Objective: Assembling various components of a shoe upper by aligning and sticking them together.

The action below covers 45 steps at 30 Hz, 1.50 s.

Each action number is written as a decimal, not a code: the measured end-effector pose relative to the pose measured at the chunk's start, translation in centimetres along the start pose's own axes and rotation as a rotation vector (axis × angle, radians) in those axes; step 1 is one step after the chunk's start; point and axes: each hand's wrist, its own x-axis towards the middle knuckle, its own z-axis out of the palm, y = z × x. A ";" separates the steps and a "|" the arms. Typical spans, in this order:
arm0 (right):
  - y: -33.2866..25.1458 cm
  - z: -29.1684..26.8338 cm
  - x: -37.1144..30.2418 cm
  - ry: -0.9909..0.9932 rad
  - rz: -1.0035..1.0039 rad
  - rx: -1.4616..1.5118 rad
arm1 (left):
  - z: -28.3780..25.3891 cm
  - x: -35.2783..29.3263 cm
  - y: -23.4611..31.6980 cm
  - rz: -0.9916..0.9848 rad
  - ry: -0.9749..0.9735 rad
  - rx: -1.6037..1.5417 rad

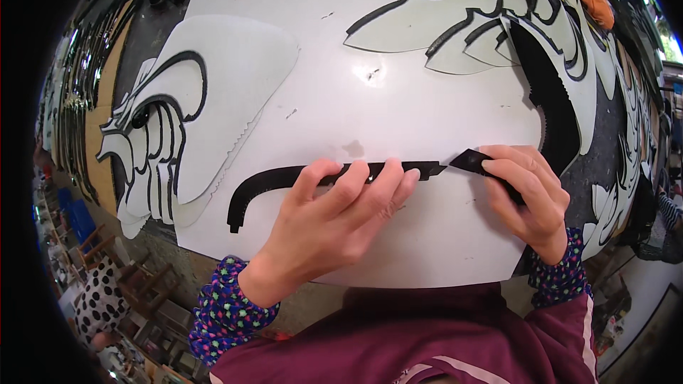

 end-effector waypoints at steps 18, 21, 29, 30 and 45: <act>-0.5 0.9 -0.4 -0.098 -0.163 -0.102 | -0.5 -0.1 -0.2 -0.045 -0.047 -0.073; -0.3 1.0 -0.4 -0.107 -0.193 -0.125 | -0.5 0.0 -0.3 -0.044 -0.058 -0.079; -0.4 0.8 -0.3 -0.143 -0.218 -0.165 | -0.4 0.1 -0.2 -0.048 -0.035 -0.100; -0.5 0.8 -0.3 -0.143 -0.215 -0.170 | -0.4 0.1 -0.2 -0.047 -0.033 -0.096; -0.5 0.7 -0.3 -0.127 -0.213 -0.117 | -0.5 0.1 -0.3 -0.037 -0.042 -0.081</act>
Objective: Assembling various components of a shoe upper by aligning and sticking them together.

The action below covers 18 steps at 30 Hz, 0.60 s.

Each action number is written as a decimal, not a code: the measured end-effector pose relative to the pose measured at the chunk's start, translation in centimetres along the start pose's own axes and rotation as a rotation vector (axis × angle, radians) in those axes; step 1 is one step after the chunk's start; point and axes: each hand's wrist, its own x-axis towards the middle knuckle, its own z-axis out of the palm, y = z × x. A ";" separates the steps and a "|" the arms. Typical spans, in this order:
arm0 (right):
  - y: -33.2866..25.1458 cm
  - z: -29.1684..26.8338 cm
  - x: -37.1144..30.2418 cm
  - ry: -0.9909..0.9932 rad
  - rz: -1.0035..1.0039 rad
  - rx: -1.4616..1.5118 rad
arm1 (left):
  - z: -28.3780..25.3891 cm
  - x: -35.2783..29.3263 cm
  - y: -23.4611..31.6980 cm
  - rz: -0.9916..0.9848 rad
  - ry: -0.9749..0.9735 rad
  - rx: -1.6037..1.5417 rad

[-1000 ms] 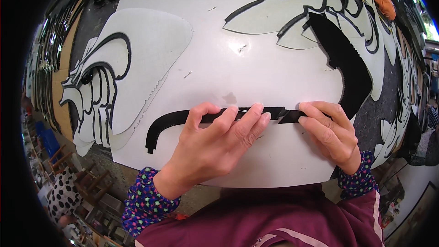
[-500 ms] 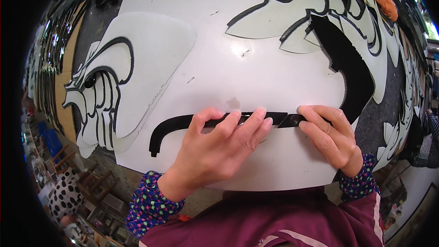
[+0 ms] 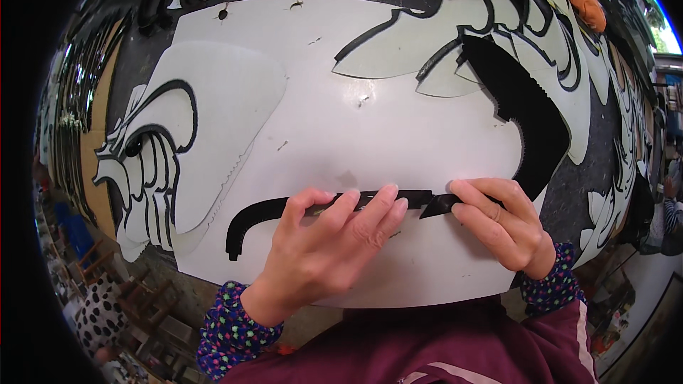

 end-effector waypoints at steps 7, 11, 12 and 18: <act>0.0 -0.1 0.0 -0.020 -0.022 -0.017 | 0.0 0.0 -0.1 0.001 0.000 -0.010; 0.0 0.1 0.3 -0.016 -0.033 -0.052 | -0.1 0.0 0.0 -0.012 0.004 -0.021; 0.0 0.1 0.4 -0.024 -0.034 -0.055 | -0.1 -0.1 0.0 -0.011 0.007 -0.023; 0.0 0.2 0.4 -0.019 -0.035 -0.066 | 0.0 -0.1 0.0 -0.007 0.009 -0.018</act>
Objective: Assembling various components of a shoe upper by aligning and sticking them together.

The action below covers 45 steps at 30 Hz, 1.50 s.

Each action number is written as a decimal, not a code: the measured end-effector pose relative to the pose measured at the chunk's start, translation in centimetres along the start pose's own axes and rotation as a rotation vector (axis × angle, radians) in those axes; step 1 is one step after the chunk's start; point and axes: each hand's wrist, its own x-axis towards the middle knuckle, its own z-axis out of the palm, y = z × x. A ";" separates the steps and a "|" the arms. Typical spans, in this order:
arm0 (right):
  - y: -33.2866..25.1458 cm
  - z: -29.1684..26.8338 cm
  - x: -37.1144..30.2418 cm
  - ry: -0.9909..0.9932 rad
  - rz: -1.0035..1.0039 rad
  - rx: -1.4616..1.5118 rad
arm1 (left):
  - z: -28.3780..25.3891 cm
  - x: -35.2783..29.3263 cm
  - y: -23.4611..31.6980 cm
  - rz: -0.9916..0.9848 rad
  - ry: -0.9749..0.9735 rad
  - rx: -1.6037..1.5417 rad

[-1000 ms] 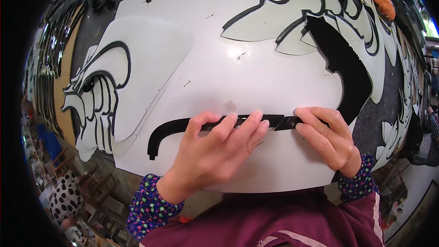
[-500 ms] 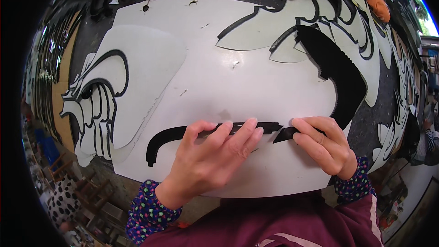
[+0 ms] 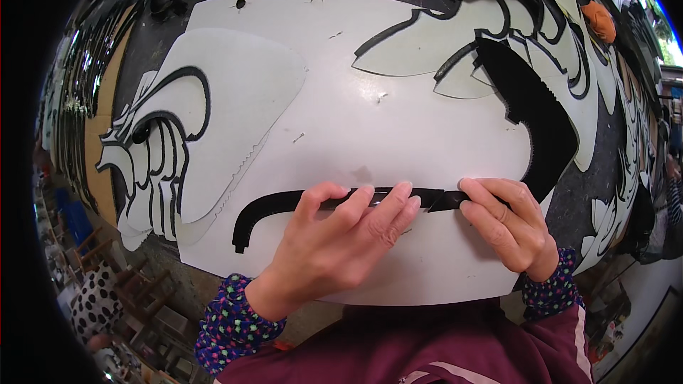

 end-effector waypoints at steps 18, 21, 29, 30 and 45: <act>-0.1 0.0 0.0 0.001 0.009 -0.036 | 0.0 0.2 0.0 0.010 0.000 0.010; -0.1 0.1 0.0 0.009 0.006 -0.042 | 0.0 0.3 0.1 0.010 0.001 0.008; -0.1 0.1 0.0 0.003 0.010 -0.043 | 0.1 0.2 0.0 0.011 0.011 0.017; -0.1 0.1 0.0 0.003 0.012 -0.040 | 0.1 0.2 0.0 0.010 0.015 0.017; -0.2 0.1 0.0 0.005 0.018 -0.048 | 0.1 0.2 0.1 0.010 0.016 0.022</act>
